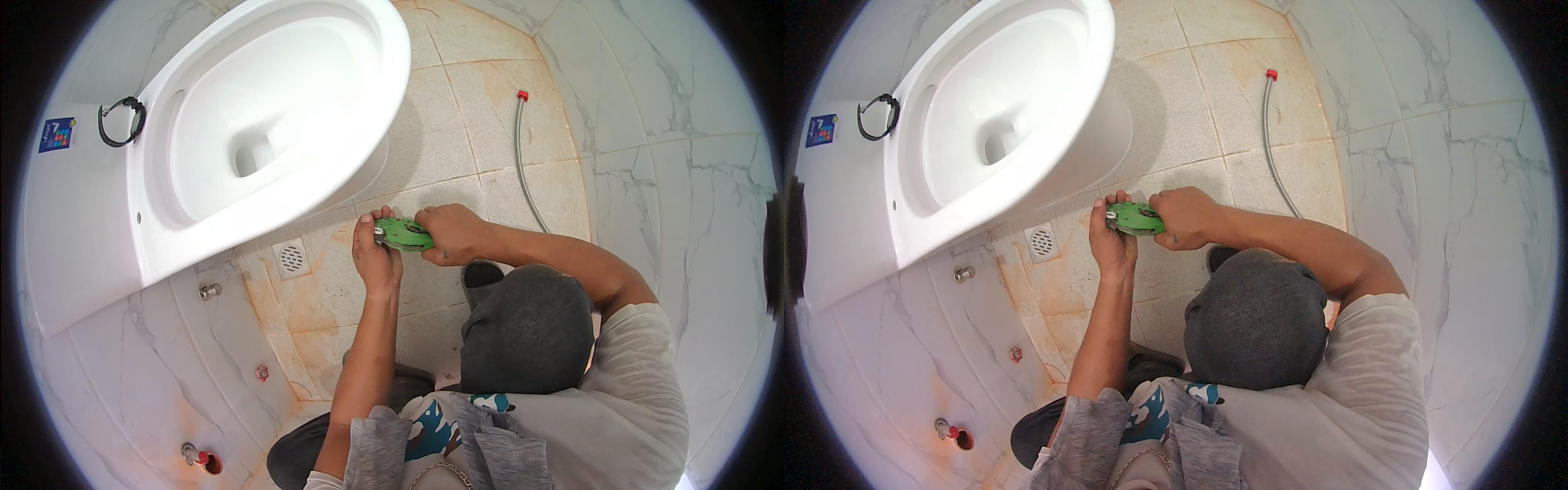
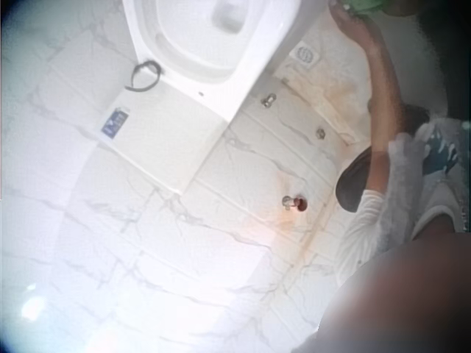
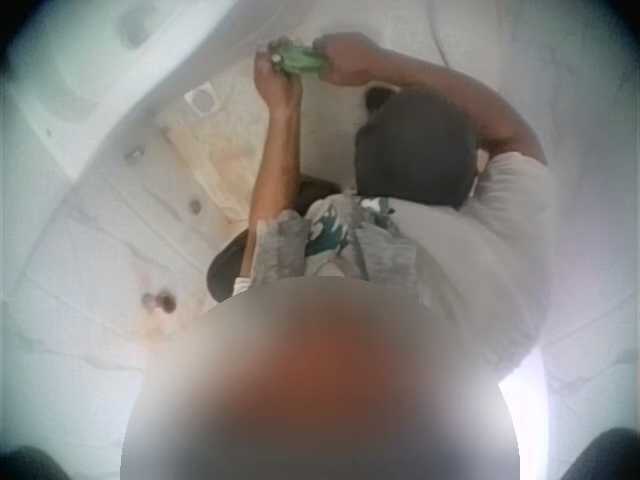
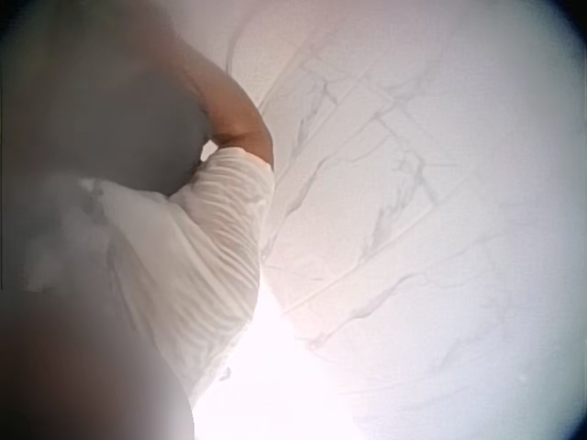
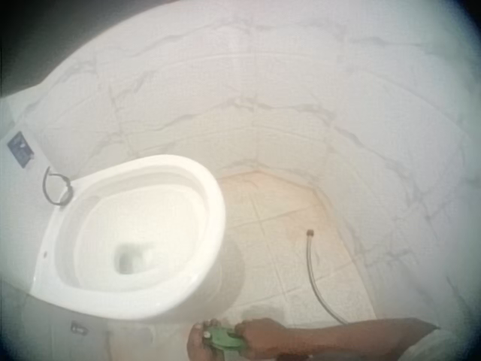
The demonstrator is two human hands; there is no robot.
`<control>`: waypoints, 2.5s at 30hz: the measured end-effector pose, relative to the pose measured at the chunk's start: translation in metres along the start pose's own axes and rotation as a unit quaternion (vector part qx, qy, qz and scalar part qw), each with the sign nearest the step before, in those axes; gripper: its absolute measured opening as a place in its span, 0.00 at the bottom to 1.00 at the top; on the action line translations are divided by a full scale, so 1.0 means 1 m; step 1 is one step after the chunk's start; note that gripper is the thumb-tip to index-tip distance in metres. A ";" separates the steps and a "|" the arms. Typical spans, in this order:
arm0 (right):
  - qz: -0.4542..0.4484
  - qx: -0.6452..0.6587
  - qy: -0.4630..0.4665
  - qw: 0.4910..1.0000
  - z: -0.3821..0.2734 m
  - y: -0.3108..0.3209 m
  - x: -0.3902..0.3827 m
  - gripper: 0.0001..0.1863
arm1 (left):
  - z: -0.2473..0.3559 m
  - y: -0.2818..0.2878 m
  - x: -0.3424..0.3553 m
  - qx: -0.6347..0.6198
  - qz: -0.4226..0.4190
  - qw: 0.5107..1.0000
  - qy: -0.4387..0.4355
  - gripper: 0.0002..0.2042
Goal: The person retrieves a pipe cutter and a small white fitting from a cluttered workshop, then moves into a bathroom. They squat and sit on the floor to cut a pipe and attach the fitting to a valve near the toilet.
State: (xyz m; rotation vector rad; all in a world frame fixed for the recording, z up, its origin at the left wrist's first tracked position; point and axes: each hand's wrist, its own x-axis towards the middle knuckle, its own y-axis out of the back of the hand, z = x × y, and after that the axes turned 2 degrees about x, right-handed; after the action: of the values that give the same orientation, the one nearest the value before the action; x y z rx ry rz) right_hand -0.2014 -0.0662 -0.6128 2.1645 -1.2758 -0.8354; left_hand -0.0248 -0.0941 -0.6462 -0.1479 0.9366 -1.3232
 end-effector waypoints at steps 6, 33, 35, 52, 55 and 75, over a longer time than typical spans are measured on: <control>0.064 -0.006 0.006 0.998 -0.003 -0.006 0.000 0.24 | 0.005 -0.002 0.000 0.007 -0.021 1.000 -0.019 0.08; 0.038 -0.016 0.011 0.999 -0.002 -0.002 0.000 0.27 | 0.005 -0.007 -0.001 0.008 -0.023 1.000 -0.013 0.07; 0.020 -0.022 0.002 1.000 -0.002 0.000 0.000 0.25 | 0.005 -0.007 -0.001 0.007 -0.019 1.000 -0.010 0.07; -0.001 0.036 0.016 0.999 -0.010 0.010 -0.002 0.21 | 0.009 -0.009 -0.001 -0.013 -0.019 1.000 -0.004 0.10; 0.019 0.006 0.000 1.000 -0.015 0.016 -0.002 0.21 | 0.017 -0.016 -0.002 0.002 -0.026 1.000 -0.011 0.13; 0.009 -0.232 -0.130 0.964 0.101 -0.021 -0.120 0.31 | -0.090 0.045 -0.043 0.687 -0.286 0.666 0.044 0.15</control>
State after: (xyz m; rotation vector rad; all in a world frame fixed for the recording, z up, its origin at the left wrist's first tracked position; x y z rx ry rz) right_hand -0.3060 0.0392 -0.6660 1.7097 -1.0785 -1.2972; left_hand -0.0475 -0.0075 -0.7085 0.8791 -0.3062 -2.3193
